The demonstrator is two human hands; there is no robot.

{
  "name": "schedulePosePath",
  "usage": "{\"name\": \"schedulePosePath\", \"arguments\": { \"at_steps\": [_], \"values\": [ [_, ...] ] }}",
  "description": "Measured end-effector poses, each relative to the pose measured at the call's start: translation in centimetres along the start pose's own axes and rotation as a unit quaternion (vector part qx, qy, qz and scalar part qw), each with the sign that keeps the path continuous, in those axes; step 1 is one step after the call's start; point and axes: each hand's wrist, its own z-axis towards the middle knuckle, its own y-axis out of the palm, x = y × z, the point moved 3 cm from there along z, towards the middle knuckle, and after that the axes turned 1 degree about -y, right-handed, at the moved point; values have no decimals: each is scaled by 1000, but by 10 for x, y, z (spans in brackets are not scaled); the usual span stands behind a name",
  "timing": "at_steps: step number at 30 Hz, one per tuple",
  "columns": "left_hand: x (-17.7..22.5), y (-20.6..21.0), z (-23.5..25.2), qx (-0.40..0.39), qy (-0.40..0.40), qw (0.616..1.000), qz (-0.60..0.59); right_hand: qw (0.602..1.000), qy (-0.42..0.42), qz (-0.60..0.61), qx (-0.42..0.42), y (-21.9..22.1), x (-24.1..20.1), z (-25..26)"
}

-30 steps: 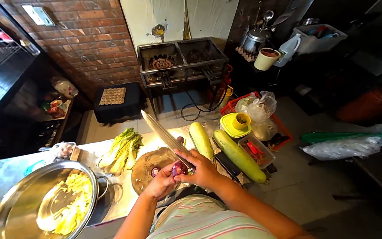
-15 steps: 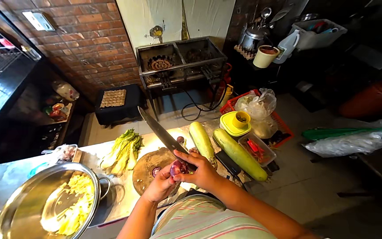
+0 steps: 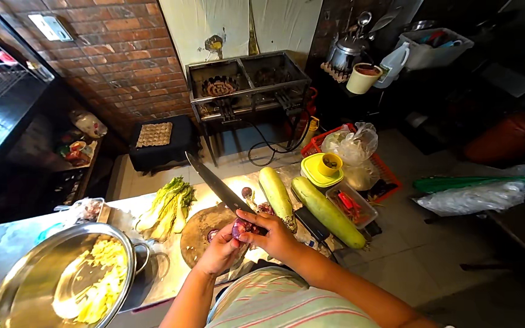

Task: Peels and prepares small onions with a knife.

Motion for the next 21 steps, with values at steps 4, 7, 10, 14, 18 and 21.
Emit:
{"name": "schedulePosePath", "arguments": {
  "at_steps": [4, 7, 10, 14, 18, 21],
  "values": [
    [-3, -1, 0, 13, -15, 1000, 2, 1000, 13, 10, -4, -1, 6, -1],
    [-7, -3, -1, 42, 1, 998, 40, 999, -7, 35, 10, 4, 9, -3],
    [-10, -1, 1, 86, 2, 995, 51, 1000, -6, 22, 19, 3, 10, -1],
    [-12, 2, 5, 136, -63, 988, 48, 1000, 17, -10, -7, -2, 16, 2],
    [-25, 3, 14, 212, -118, 967, 73, 997, 25, -72, 16, 1, 33, 2],
    [-44, -3, 18, 285, -163, 944, 27, 992, 80, -93, 6, 0, 59, 9]
  ]
}}
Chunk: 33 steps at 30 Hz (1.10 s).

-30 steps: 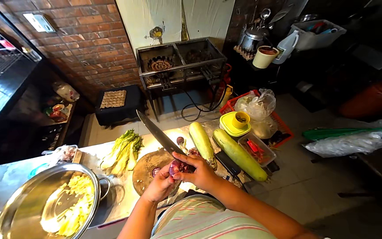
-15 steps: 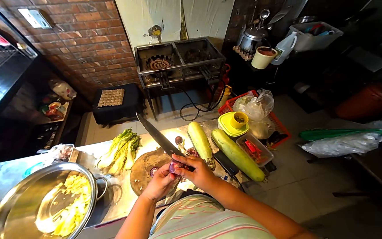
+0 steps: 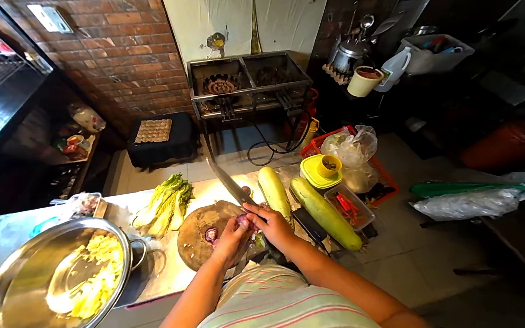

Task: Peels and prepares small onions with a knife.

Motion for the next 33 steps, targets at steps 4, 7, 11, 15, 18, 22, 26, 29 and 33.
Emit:
{"name": "schedulePosePath", "arguments": {
  "at_steps": [4, 7, 11, 15, 18, 22, 26, 29, 33],
  "values": [
    [-18, -7, 8, -1, -49, 996, -69, 996, 72, -16, -45, 3, 29, 5],
    [-23, -11, 10, 28, -61, 996, -59, 993, 97, -44, -56, 4, 37, 3],
    [-30, -20, 19, 91, -53, 988, 109, 992, 97, -21, -74, 8, 27, -2],
    [-36, -31, 27, 98, -75, 946, 298, 991, 116, -20, -68, 4, 28, 4],
    [-41, -28, 28, 106, -105, 973, 175, 966, 163, -178, -94, -13, 34, 14],
    [-39, -17, 25, 90, -167, 982, 1, 916, 185, -324, -150, -14, 48, 21],
    [-42, -12, 34, 80, -208, 974, -39, 893, 193, -374, -161, -3, 55, 23],
    [-45, -8, 43, 68, -233, 969, -37, 885, 207, -386, -159, -2, 56, 24],
    [-45, -1, 49, 25, -214, 977, -2, 887, 209, -384, -149, -8, 62, 24]
  ]
}}
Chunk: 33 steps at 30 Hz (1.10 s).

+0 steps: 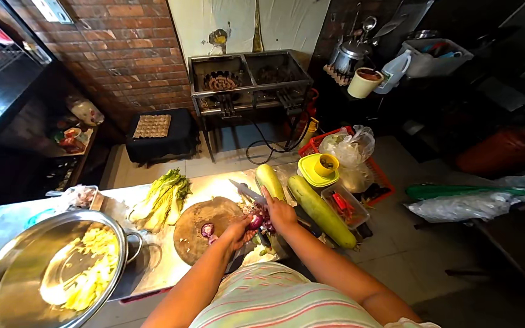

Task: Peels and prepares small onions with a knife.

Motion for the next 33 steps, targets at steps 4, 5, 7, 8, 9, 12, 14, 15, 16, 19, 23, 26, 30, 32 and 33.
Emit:
{"name": "schedulePosePath", "arguments": {
  "at_steps": [4, 5, 7, 8, 9, 12, 14, 15, 16, 19, 23, 26, 30, 32, 33],
  "values": [
    [2, 4, 4, 6, 8, 1000, -9, 1000, 8, 27, 6, -6, 7, -4],
    [2, 5, 3, 6, 7, 1000, -17, 999, 13, 40, 4, -9, 8, -6],
    [4, 5, 2, 7, 3, 999, -39, 996, 21, 83, 9, -12, 13, -9],
    [4, 6, 1, 8, -2, 999, -51, 994, 20, 111, 10, -12, 16, -11],
    [5, 6, 0, 9, -8, 998, -61, 989, 11, 148, 8, -11, 19, -11],
    [7, 5, -2, 11, -12, 997, -73, 955, -51, 291, -12, -3, 28, -8],
    [10, 5, -6, -16, 3, 997, -75, 925, -111, 364, -19, 2, 29, -8],
    [13, 5, -10, -39, 13, 996, -77, 914, -132, 384, -17, 4, 28, -10],
    [16, 5, -15, -63, 27, 994, -81, 905, -145, 400, -11, 3, 27, -13],
    [20, 3, -24, -143, 99, 982, -72, 883, -150, 445, 13, 2, 23, -22],
    [21, 4, -29, -225, 151, 960, -62, 853, -158, 495, 49, -9, 15, -39],
    [22, 13, -38, -233, 130, 961, -72, 848, -192, 486, 94, -16, 9, -50],
    [24, 19, -44, -254, 118, 957, -69, 869, -208, 424, 148, -29, -1, -64],
    [24, 20, -45, -265, 136, 952, -70, 869, -208, 420, 157, -34, -6, -69],
    [25, 20, -47, -267, 145, 950, -71, 865, -211, 426, 161, -36, -8, -71]
  ]
}}
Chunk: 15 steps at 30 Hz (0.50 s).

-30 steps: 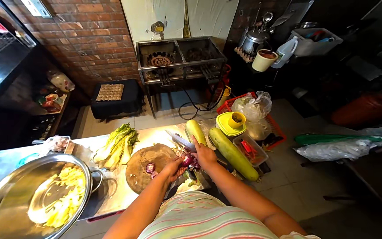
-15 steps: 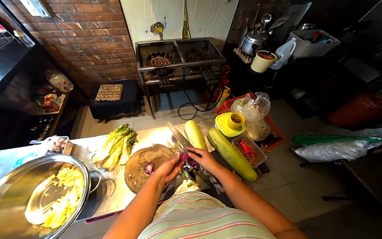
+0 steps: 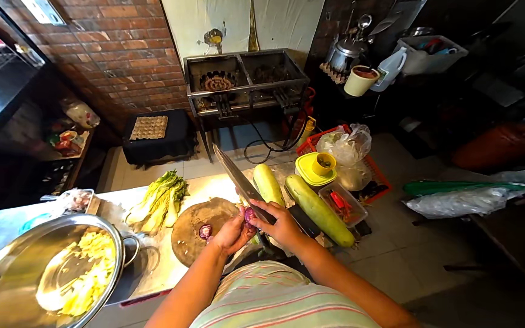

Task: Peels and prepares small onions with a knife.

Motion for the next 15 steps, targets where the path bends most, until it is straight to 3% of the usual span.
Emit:
{"name": "schedulePosePath", "arguments": {
  "at_steps": [10, 15],
  "values": [
    [8, 5, -6, 1, 43, 999, 15, 998, -35, 54, 4, 6, -8, -1],
    [9, 8, -7, 12, 30, 999, 0, 997, -59, 2, 43, 5, -7, -1]
  ]
}}
